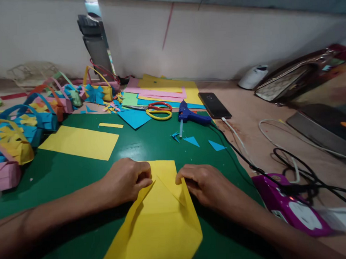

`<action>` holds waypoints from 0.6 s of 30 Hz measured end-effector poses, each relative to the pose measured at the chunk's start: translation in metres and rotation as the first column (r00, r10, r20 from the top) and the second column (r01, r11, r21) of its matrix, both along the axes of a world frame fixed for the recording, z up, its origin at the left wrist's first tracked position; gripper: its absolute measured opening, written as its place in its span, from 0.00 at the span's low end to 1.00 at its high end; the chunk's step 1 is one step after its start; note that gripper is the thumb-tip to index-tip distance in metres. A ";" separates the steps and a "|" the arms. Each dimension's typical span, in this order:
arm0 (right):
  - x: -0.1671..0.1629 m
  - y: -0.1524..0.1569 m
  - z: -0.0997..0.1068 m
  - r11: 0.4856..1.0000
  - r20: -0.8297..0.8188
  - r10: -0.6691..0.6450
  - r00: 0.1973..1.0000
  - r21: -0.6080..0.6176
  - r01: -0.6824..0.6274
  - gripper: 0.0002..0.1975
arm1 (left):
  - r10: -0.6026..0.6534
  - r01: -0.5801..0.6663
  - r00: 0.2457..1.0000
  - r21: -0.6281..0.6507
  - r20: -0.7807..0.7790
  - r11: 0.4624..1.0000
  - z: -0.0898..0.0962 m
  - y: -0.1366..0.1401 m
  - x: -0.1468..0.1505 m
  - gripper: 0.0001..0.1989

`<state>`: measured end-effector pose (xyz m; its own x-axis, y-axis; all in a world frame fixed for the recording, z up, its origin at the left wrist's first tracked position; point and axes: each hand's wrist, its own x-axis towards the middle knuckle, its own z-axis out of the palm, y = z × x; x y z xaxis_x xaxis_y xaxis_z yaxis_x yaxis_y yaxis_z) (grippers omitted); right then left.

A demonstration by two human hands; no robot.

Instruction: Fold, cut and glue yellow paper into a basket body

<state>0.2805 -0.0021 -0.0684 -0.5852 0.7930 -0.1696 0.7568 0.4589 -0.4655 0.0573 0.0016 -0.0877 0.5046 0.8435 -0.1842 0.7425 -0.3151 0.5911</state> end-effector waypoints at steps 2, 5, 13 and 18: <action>-0.001 0.000 0.001 1.000 0.006 -0.009 1.000 -0.013 0.009 0.11 | 0.002 -0.002 1.000 0.002 -0.003 1.000 0.000 0.000 0.000 0.04; -0.001 -0.001 0.003 0.999 0.012 -0.015 1.000 -0.035 0.015 0.12 | 0.008 -0.008 1.000 0.012 -0.010 1.000 -0.001 0.000 0.000 0.04; 0.000 -0.001 0.005 0.996 -0.024 -0.034 0.999 -0.082 0.032 0.12 | -0.004 0.006 0.998 0.040 -0.058 0.999 -0.002 -0.002 0.000 0.03; 0.001 -0.001 0.007 0.993 -0.072 -0.012 0.997 -0.115 0.003 0.13 | -0.010 0.013 0.999 0.050 -0.053 0.999 -0.005 -0.003 -0.002 0.04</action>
<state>0.2817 -0.0030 -0.0617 -0.5935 0.7750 -0.2169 0.7221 0.3938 -0.5687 0.0557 -0.0014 -0.0924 0.5049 0.8466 -0.1686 0.7685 -0.3519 0.5344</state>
